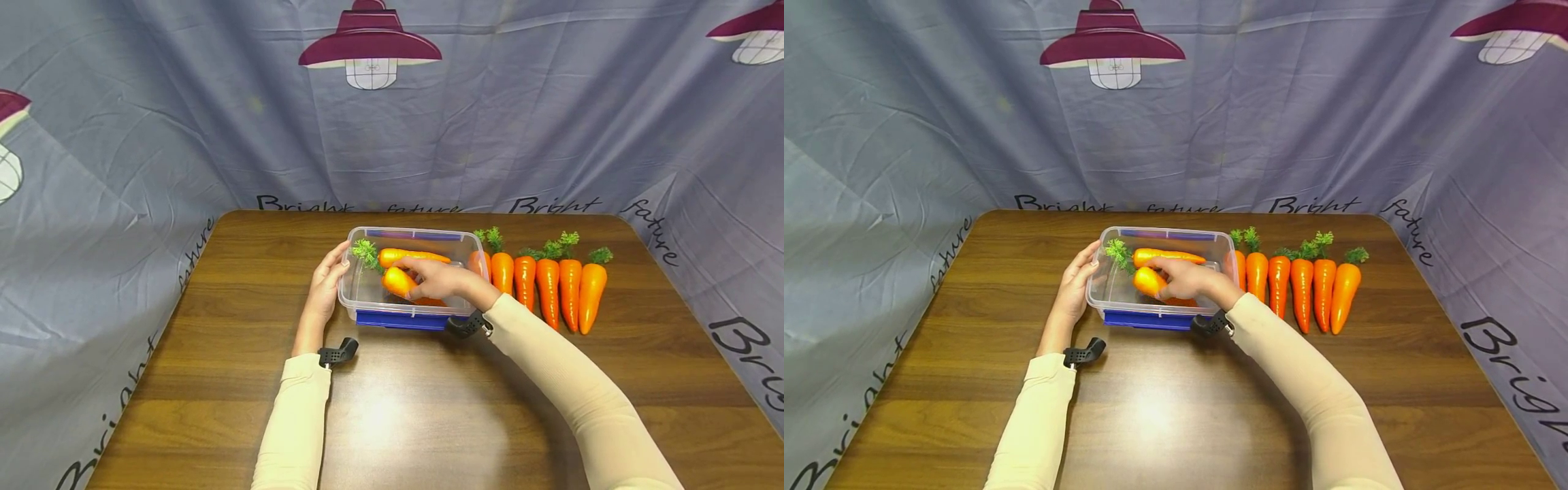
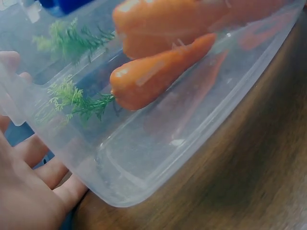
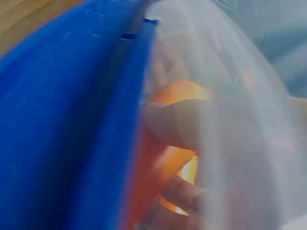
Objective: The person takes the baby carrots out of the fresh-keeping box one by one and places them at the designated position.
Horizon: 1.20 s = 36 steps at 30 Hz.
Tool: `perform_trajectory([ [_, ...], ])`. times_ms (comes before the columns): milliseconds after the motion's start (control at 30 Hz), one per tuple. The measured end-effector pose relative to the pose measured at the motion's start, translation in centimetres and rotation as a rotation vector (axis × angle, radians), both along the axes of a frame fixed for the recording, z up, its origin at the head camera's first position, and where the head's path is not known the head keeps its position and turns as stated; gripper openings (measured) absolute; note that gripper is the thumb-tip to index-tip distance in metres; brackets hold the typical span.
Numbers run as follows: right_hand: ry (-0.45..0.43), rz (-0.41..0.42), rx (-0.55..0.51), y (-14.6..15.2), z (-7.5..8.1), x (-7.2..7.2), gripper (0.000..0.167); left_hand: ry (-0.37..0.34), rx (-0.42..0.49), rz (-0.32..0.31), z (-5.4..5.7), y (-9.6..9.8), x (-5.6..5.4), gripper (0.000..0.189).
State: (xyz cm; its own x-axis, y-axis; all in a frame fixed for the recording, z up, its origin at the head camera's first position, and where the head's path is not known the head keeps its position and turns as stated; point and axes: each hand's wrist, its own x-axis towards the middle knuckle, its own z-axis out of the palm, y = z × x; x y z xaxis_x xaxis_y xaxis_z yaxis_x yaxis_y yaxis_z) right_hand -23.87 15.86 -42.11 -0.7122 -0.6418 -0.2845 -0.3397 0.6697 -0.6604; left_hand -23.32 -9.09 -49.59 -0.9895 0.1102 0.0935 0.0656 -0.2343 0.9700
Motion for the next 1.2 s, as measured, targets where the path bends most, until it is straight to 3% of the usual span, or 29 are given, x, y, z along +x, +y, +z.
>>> perform_trajectory([
  [233,-0.002,-0.125,-0.168,1.4,1.1,-0.4,0.062,0.010,-0.029,0.040,0.0,0.3,0.1,0.048],
  [433,-0.033,-0.291,-0.300,3.7,3.2,-0.5,0.067,0.018,-0.033,0.054,0.0,0.4,0.2,0.047],
  [600,-0.056,-0.455,-0.390,7.3,5.3,-0.2,0.069,0.025,-0.027,0.066,-0.1,0.4,0.2,0.047],
  [767,-0.067,-0.627,-0.448,11.9,6.9,0.9,0.071,0.016,-0.032,0.072,-0.1,0.6,0.1,0.047],
  [1000,-0.086,-0.790,-0.424,19.3,6.4,2.7,0.073,0.018,-0.036,0.096,-0.3,0.7,0.1,0.047],
  [1200,-0.148,-0.891,-0.527,25.0,4.8,4.7,0.064,0.029,-0.047,0.109,-0.3,0.8,0.2,0.046],
])
